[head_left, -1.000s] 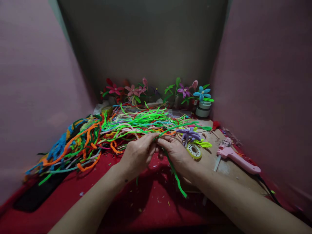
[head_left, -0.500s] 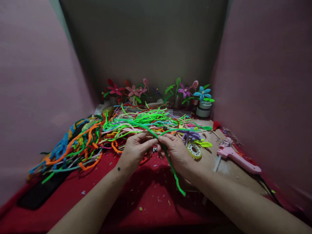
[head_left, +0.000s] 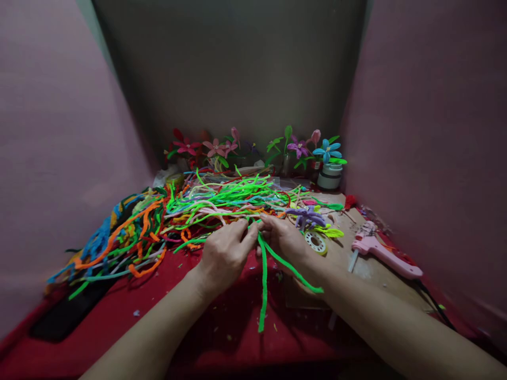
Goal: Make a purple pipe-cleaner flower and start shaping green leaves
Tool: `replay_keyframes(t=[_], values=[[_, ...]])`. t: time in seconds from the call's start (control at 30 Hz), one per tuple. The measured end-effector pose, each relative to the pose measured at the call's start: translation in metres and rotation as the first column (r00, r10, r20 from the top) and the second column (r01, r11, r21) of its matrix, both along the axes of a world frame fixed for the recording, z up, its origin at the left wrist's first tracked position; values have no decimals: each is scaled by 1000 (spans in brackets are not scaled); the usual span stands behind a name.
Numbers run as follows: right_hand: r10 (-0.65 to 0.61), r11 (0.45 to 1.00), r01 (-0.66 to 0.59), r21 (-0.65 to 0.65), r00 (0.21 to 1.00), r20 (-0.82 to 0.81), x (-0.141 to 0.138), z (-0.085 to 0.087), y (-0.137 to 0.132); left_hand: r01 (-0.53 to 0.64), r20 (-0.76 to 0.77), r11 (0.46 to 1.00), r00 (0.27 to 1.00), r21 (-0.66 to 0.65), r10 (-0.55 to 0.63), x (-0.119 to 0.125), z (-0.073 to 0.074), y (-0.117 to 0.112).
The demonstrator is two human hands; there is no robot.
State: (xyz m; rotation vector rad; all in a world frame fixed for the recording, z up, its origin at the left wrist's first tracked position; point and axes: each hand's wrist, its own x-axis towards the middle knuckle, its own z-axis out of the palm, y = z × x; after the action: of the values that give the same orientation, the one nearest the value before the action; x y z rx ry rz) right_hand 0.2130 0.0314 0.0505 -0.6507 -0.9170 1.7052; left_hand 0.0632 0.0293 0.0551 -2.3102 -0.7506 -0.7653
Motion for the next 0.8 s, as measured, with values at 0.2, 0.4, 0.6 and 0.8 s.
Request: replay_keyframes(t=[0.2, 0.4, 0.6, 0.8], values=[[138, 980, -140, 138, 990, 23, 2, 1, -6, 27, 138, 986, 990, -163, -4, 0, 5, 1], [42, 982, -74, 172, 982, 182, 1, 4, -6, 537, 659, 398, 687, -744, 306, 0, 14, 8], [-39, 991, 5, 134, 967, 250, -3, 5, -8, 713, 655, 63, 602, -698, 457, -4, 23, 10], [40, 997, -58, 57, 958, 283, -6, 11, -14, 500, 589, 311, 686, -808, 427, 3, 27, 6]])
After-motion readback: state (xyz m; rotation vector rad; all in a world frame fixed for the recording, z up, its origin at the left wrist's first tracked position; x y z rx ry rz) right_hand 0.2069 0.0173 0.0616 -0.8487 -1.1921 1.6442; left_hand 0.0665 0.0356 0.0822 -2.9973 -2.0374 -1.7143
